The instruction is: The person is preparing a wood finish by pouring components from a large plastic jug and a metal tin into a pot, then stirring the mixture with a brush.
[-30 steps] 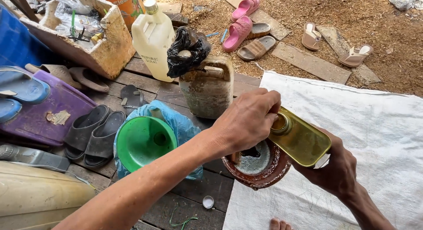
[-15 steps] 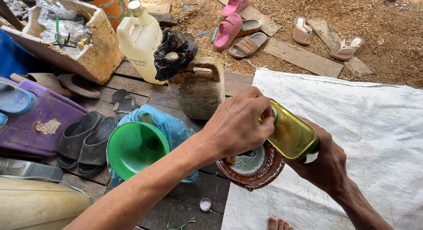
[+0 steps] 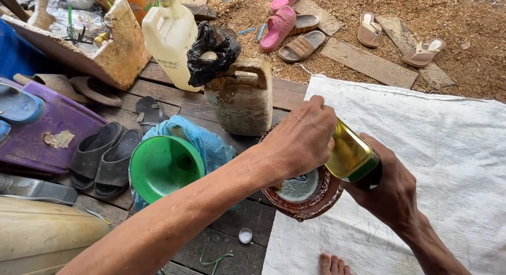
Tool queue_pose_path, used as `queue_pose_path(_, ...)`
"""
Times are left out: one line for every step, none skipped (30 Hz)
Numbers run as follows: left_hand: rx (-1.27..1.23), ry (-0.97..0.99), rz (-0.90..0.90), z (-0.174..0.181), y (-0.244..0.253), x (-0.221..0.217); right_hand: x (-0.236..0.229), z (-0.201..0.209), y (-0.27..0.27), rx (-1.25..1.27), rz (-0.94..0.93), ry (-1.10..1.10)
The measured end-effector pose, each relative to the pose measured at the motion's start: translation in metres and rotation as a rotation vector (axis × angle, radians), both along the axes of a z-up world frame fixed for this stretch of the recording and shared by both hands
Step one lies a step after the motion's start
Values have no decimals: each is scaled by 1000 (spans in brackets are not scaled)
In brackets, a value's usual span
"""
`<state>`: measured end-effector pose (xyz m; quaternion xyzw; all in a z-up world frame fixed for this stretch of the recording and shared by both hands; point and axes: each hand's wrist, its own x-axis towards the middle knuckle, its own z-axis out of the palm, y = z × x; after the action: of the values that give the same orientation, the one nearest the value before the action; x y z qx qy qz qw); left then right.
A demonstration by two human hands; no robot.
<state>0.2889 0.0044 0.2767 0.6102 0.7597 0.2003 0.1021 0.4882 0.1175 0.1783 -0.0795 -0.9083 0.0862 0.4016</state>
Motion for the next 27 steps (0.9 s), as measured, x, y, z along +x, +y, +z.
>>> queue_pose_path(75, 42, -13, -7, 3, 0, 0, 1, -1, 3, -7, 9)
queue_pose_path(75, 42, -13, -11, 5, 1, 0, -4, -1, 2, -8, 9)
queue_pose_path(107, 134, -13, -14, 7, 1, 1, -8, 0, -11, -40, -9)
queue_pose_path(140, 228, -13, -17, 9, 1, 1, -12, 0, -24, -72, -24)
queue_pose_path(141, 229, -14, -12, 8, 0, 3, -14, 1, -23, -73, -23)
queue_pose_path(134, 151, -27, -8, 7, -2, 4, -17, 2, -50, -87, -44)
queue_pose_path(126, 72, -40, -4, 6, -4, 5, -20, 2, -77, -102, -65)
queue_pose_path(125, 71, -39, 2, 2, -8, 7, -27, 5, -78, -101, -66)
queue_pose_path(127, 6, -29, 7, -2, -12, 9, -34, 8, -113, -146, -61)
queue_pose_path(128, -60, -20, 13, -6, -16, 11, -40, 11, -149, -191, -57)
queue_pose_path(127, -62, -20, 21, -17, -16, 12, -35, 8, -150, -191, -59)
queue_pose_path(194, -42, -23, 29, -28, -15, 14, -30, 6, -208, -222, -57)
queue_pose_path(260, -21, -27, 36, -39, -15, 15, -25, 4, -267, -254, -56)
queue_pose_path(254, -27, -26, 32, -51, -5, 19, -23, 7, -273, -255, -62)
queue_pose_path(154, -27, -49, 29, -63, 6, 24, -21, 11, -334, -325, -105)
queue_pose_path(55, -26, -78, 26, -74, 15, 28, -19, 14, -394, -399, -144)
queue_pose_path(51, -29, -82, -12, -83, 33, 32, -17, 16, -399, -404, -148)
queue_pose_path(-113, -30, -205, -49, -92, 52, 36, -14, 20, -413, -410, -144)
queue_pose_path(-278, -30, -328, -86, -102, 71, 39, -12, 23, -427, -416, -141)
queue_pose_path(-273, -36, -316, -138, -104, 86, 39, -4, 22, -421, -405, -147)
queue_pose_path(-372, -99, -442, -187, -114, 104, 40, 3, 22, -470, -398, -113)
queue_pose_path(-474, -163, -565, -231, -130, 125, 39, 9, 20, -524, -387, -80)
queue_pose_path(-472, -170, -550, -249, -124, 136, 43, 7, 23, -524, -372, -87)
queue_pose_path(-534, -381, -496, -268, -117, 142, 46, 4, 25, -529, -257, 0)
queue_pose_path(-590, -594, -437, -286, -110, 149, 49, 1, 29, -534, -142, 88)
queue_pose_path(-595, -589, -441, -309, -104, 154, 52, 0, 30, -537, -147, 93)
queue_pose_path(-607, -677, -345, -333, -97, 158, 54, -2, 31, -518, -184, 71)
